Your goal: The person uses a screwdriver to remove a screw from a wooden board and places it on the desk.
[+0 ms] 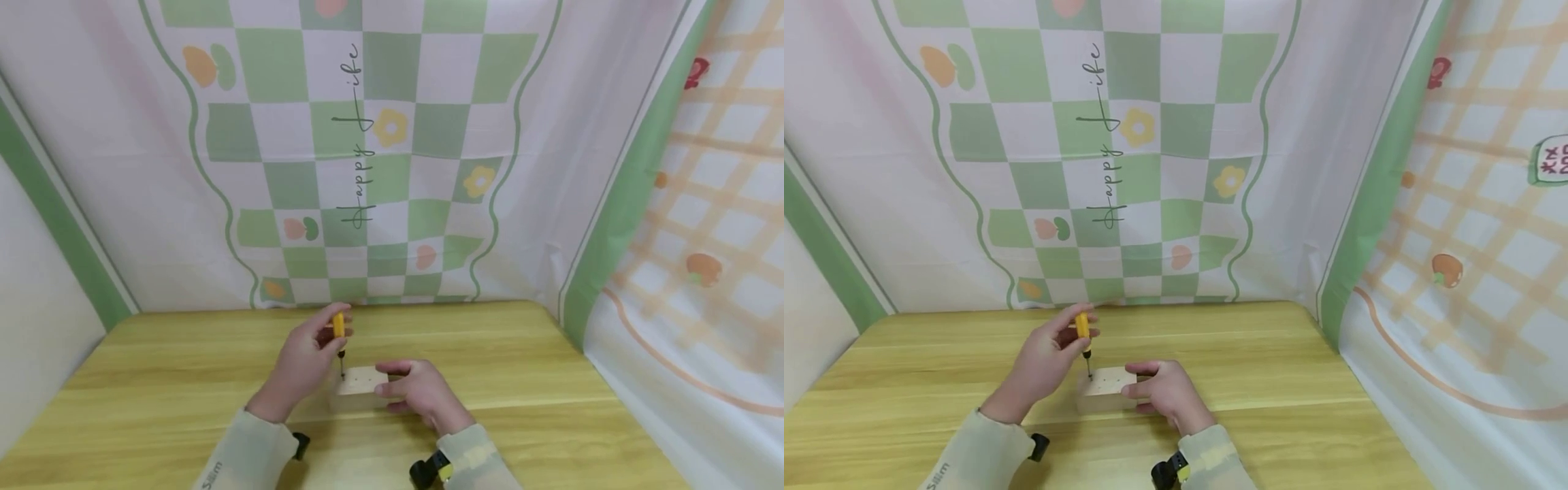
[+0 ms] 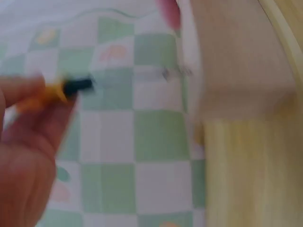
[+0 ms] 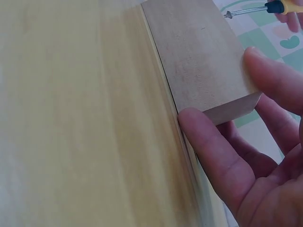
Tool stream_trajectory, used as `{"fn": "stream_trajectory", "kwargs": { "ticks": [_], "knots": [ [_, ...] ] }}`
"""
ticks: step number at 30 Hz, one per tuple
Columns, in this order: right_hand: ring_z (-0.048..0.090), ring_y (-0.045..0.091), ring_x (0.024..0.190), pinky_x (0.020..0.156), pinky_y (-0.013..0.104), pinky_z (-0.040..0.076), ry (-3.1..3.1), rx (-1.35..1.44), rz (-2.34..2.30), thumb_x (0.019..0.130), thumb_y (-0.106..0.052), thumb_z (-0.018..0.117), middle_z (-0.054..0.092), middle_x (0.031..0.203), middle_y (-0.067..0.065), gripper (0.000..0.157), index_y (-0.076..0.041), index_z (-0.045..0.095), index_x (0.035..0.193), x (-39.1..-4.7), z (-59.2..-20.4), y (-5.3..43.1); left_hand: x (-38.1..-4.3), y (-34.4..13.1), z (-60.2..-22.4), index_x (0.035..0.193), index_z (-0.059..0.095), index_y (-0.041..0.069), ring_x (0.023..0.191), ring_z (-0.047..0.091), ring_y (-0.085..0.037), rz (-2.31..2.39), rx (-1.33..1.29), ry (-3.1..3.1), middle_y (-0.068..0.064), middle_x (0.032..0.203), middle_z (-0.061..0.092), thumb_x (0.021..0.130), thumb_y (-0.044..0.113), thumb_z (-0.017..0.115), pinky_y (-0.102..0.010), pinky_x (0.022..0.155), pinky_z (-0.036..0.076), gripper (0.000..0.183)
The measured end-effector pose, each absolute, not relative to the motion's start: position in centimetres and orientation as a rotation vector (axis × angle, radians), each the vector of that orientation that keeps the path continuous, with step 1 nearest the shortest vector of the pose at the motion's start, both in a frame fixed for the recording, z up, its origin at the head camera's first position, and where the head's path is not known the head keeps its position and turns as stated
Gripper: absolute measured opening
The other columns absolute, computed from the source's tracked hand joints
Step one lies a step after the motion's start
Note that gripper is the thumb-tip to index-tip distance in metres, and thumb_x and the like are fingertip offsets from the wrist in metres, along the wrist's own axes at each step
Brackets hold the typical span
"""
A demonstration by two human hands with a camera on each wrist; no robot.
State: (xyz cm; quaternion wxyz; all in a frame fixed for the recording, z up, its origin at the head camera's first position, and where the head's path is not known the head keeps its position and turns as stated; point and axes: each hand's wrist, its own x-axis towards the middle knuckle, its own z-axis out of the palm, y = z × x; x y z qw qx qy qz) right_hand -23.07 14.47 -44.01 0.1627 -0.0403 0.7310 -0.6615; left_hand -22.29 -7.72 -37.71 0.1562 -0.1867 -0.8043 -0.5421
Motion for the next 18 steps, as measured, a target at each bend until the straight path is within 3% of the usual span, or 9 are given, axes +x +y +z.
{"fn": "stream_trajectory", "kwargs": {
  "ticks": [11, 18],
  "knots": [
    [0.066, 0.027, 0.100, 0.075, 0.045, 0.059, 2.085, -0.115, -1.893, 0.082, -0.007, 0.082, 0.058, 0.135, 0.014, 0.047, -0.002, 0.066, 0.126, -23.1, -43.9, 14.6, -21.5, -5.7, -38.5, 0.129, 0.064, 0.010, 0.074, 0.065, -0.015, -1.189, -0.336, -2.150, -0.003, 0.090, 0.070, 0.088, -0.007, 0.069, -0.034, 0.065, 0.057, 0.045],
    [0.067, 0.028, 0.098, 0.076, 0.046, 0.059, 2.070, -0.119, -1.896, 0.082, -0.006, 0.082, 0.060, 0.132, 0.015, 0.044, -0.002, 0.068, 0.124, -23.1, -44.0, 14.5, -21.6, -6.2, -38.3, 0.137, 0.062, 0.013, 0.082, 0.065, -0.016, -1.221, -0.454, -2.185, -0.005, 0.099, 0.070, 0.087, -0.007, 0.071, -0.032, 0.070, 0.057, 0.054]
  ]
}}
